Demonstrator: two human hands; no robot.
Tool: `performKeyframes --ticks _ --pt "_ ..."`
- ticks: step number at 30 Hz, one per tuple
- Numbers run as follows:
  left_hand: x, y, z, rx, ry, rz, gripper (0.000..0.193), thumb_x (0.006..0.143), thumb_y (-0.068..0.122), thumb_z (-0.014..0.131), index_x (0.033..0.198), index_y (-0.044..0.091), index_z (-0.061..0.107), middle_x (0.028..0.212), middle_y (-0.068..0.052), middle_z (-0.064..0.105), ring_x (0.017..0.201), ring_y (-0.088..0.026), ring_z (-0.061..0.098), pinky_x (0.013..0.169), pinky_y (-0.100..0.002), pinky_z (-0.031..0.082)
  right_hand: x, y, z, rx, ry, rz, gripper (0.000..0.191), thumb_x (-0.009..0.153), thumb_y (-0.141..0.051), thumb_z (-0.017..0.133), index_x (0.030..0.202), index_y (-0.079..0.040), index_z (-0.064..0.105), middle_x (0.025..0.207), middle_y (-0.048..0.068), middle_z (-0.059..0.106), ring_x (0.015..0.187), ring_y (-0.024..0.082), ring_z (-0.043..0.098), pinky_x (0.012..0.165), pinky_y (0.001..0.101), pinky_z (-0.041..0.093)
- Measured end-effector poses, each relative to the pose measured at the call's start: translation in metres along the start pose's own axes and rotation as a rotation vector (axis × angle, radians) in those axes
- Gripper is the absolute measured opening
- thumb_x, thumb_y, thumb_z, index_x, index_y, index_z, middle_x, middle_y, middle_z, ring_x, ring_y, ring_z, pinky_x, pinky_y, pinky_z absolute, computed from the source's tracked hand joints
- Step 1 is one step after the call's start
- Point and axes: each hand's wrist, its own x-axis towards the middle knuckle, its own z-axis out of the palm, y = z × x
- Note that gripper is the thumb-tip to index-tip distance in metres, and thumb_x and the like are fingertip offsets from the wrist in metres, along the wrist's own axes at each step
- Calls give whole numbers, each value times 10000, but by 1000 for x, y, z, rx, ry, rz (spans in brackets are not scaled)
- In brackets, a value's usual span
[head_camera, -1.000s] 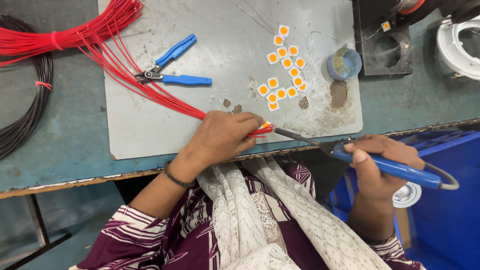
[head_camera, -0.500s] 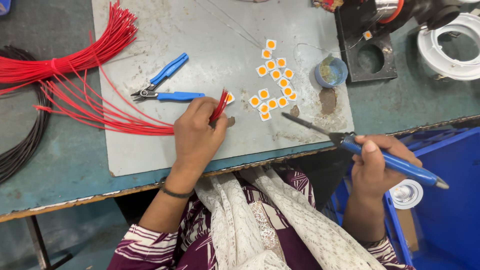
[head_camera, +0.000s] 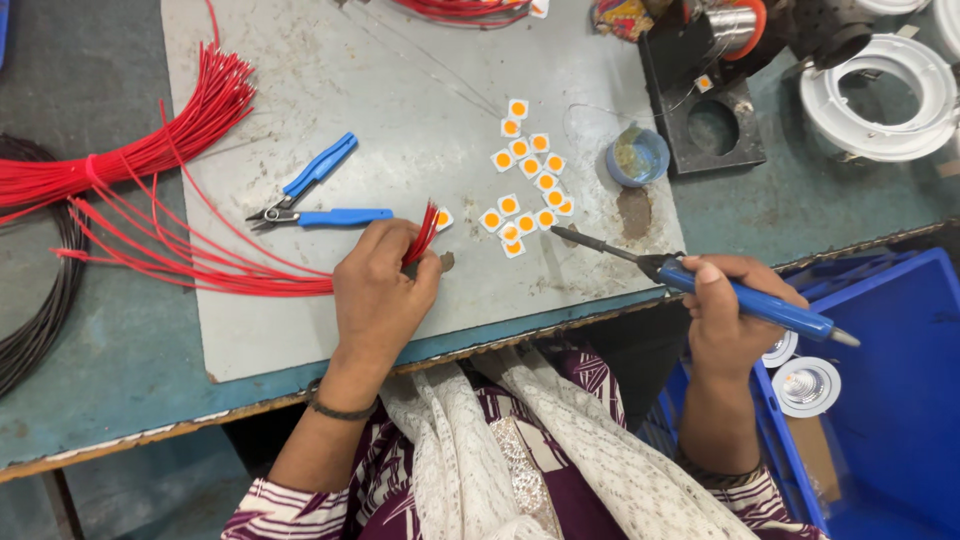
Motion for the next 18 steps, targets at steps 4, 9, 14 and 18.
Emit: performKeyframes --ticks 4,9,14,18 --pt "2 3 -1 18 -18 -6 144 817 62 728 940 -2 690 926 -122 686 728 -295 686 644 -381 545 11 2 -4 -13 100 9 180 1029 -120 691 1012 57 720 767 79 669 567 78 565 528 192 417" --pt "2 6 0 1 -32 0 122 819 73 730 907 -2 690 964 -106 718 681 -269 688 598 -363 535 27 5 0 -62 48 5 193 1034 -132 685 1009 53 733 841 76 699 649 89 606 609 205 459" --pt "3 9 -1 -27 -19 23 134 794 78 737 900 9 694 934 -91 723 685 -242 696 603 -339 540 31 4 7 -41 27 -11 166 1005 -112 687 999 46 739 848 68 707 642 87 619 607 209 485" --pt "3 8 -2 -65 -23 20 161 811 75 735 945 -3 692 914 -104 705 677 -245 680 609 -333 534 33 4 8 -72 3 -16 165 1010 -110 696 999 46 748 790 73 677 599 83 612 600 208 465"
